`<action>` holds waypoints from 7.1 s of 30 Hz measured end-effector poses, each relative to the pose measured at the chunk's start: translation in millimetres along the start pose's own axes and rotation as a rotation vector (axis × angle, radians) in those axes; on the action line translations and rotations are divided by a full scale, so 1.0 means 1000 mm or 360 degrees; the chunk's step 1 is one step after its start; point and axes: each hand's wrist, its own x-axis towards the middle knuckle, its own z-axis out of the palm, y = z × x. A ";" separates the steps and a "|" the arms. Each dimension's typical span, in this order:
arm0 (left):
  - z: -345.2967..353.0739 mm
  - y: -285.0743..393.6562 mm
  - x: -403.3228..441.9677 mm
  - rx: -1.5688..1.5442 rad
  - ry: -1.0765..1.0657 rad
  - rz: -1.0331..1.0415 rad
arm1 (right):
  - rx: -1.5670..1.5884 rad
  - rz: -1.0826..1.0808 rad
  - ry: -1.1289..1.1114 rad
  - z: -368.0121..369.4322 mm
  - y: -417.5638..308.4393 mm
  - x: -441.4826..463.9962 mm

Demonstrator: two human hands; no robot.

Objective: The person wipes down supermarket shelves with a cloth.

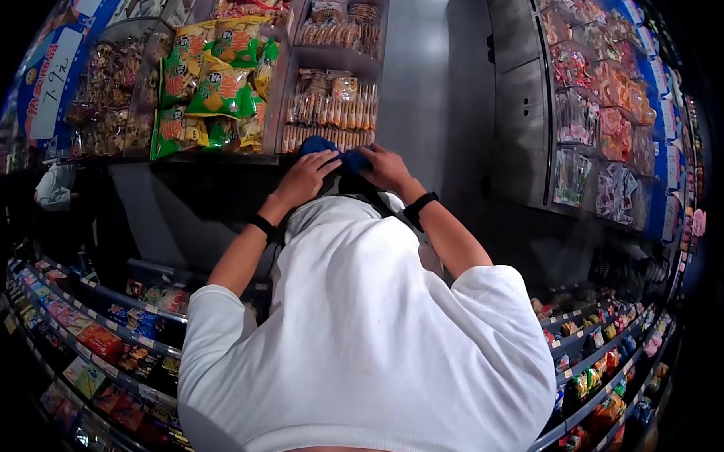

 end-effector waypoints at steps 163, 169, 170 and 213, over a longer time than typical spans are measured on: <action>-0.115 -0.078 -0.145 -0.2917 0.1900 -0.1453 | 0.0957 -0.0720 -0.1277 -0.008 -0.211 0.158; -0.152 -0.053 -0.136 -0.2384 0.2319 -0.1586 | 0.1662 0.0285 -0.0264 -0.046 -0.128 0.204; -0.147 -0.064 -0.137 -0.2295 0.2117 -0.1877 | 0.1748 0.0318 -0.0109 -0.047 -0.117 0.218; -0.410 -0.173 -0.255 -0.0406 0.2383 -0.1092 | -0.0059 -0.0810 0.0787 0.034 -0.510 0.264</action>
